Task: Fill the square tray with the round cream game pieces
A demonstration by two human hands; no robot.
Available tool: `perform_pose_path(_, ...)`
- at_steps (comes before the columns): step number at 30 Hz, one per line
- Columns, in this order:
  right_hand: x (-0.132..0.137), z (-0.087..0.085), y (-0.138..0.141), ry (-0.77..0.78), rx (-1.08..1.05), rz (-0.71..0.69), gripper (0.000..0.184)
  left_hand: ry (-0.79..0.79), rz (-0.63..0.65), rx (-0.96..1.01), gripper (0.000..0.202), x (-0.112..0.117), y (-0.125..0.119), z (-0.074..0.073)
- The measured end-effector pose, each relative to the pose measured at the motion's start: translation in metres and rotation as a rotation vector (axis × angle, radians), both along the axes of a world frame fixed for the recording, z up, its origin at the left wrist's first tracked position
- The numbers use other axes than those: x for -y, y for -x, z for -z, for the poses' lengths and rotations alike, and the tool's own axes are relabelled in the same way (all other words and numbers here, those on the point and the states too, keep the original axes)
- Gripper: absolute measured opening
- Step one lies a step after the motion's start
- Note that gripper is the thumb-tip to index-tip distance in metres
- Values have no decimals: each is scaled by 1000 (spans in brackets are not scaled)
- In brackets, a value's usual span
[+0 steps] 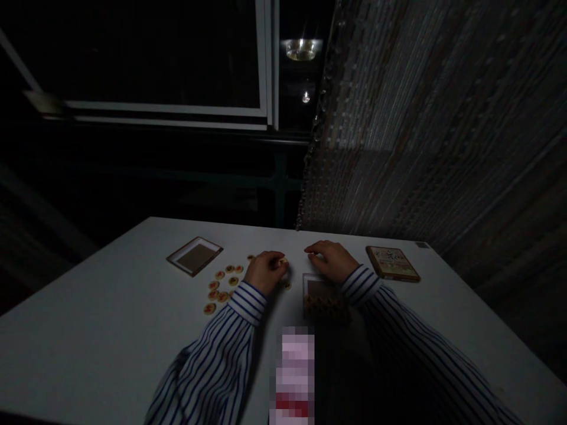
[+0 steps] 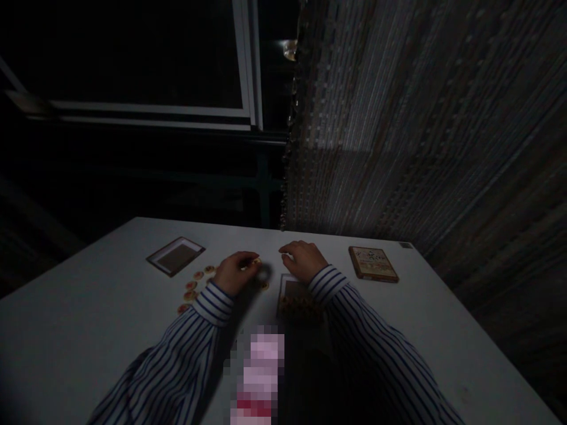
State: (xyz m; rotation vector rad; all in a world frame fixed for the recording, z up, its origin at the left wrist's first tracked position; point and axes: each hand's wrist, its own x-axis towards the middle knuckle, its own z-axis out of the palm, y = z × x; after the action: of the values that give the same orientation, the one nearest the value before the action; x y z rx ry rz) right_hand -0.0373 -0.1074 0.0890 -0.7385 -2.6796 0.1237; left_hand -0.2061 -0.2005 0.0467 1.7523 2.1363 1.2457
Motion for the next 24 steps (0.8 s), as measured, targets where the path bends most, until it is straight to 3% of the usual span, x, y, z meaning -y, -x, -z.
perform_pose_path(11, 4, 11, -15, 61, -34, 10, 27, -40, 62, 68, 25, -2, -16, 14)
perform_pose_path(19, 3, 21, -26, 102, -53, 8, 26, -45, 80, 74, 23, 1, -28, 12)
perform_pose_path(24, 1, 25, -31, 101, -51, 18, 25, -46, 99, 110, 25, -1, -33, 19)
